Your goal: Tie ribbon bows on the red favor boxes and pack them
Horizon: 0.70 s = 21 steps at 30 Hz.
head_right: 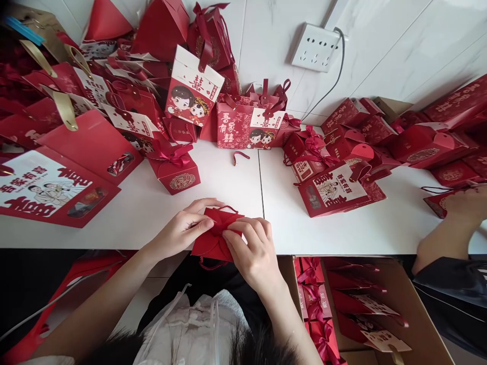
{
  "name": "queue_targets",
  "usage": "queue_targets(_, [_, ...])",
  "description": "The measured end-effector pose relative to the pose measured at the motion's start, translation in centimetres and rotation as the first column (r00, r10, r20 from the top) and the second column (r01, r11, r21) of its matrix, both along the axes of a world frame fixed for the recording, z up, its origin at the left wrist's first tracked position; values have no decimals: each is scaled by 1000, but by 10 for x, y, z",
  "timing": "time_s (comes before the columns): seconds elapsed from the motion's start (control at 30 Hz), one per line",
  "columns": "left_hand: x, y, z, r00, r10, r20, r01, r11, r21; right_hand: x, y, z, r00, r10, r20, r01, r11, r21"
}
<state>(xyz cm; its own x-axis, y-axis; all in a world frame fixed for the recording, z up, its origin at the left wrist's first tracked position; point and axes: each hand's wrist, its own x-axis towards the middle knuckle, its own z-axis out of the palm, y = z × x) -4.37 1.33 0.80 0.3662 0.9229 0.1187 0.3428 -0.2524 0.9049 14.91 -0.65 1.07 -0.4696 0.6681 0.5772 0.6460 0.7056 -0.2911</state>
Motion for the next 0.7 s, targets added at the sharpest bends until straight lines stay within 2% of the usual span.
queue_targets(0.1, [-4, -8, 5, 987, 81, -136, -65, 991, 118, 6, -2, 3, 999, -1, 36, 1, 1000, -9])
queue_targets(0.2, [-6, -19, 8, 951, 192, -240, -124, 954, 273, 12, -6, 4, 997, 12, 75, -10, 1000, -24])
queue_targets(0.3, [-6, -30, 8, 918, 340, -203, -245, 891, 382, 18, -11, 5, 993, 25, 114, -20, 999, -49])
queue_targets(0.4, [-2, -42, 6, 886, 434, -164, -352, 858, 374, 21, -15, 4, 990, 10, 142, -6, 1000, -29])
queue_targets(0.47, [1, -50, 6, 886, 422, -194, -342, 876, 340, 22, -17, 3, 989, -6, 150, 8, 1000, -11])
queue_targets(0.57, [6, -59, 6, 901, 351, -255, -261, 908, 327, 20, -20, 2, 990, -28, 139, 32, 999, -28])
queue_targets(0.7, [8, -61, 3, 907, 320, -276, -207, 905, 371, 14, -26, 2, 994, -77, 78, 84, 992, -95])
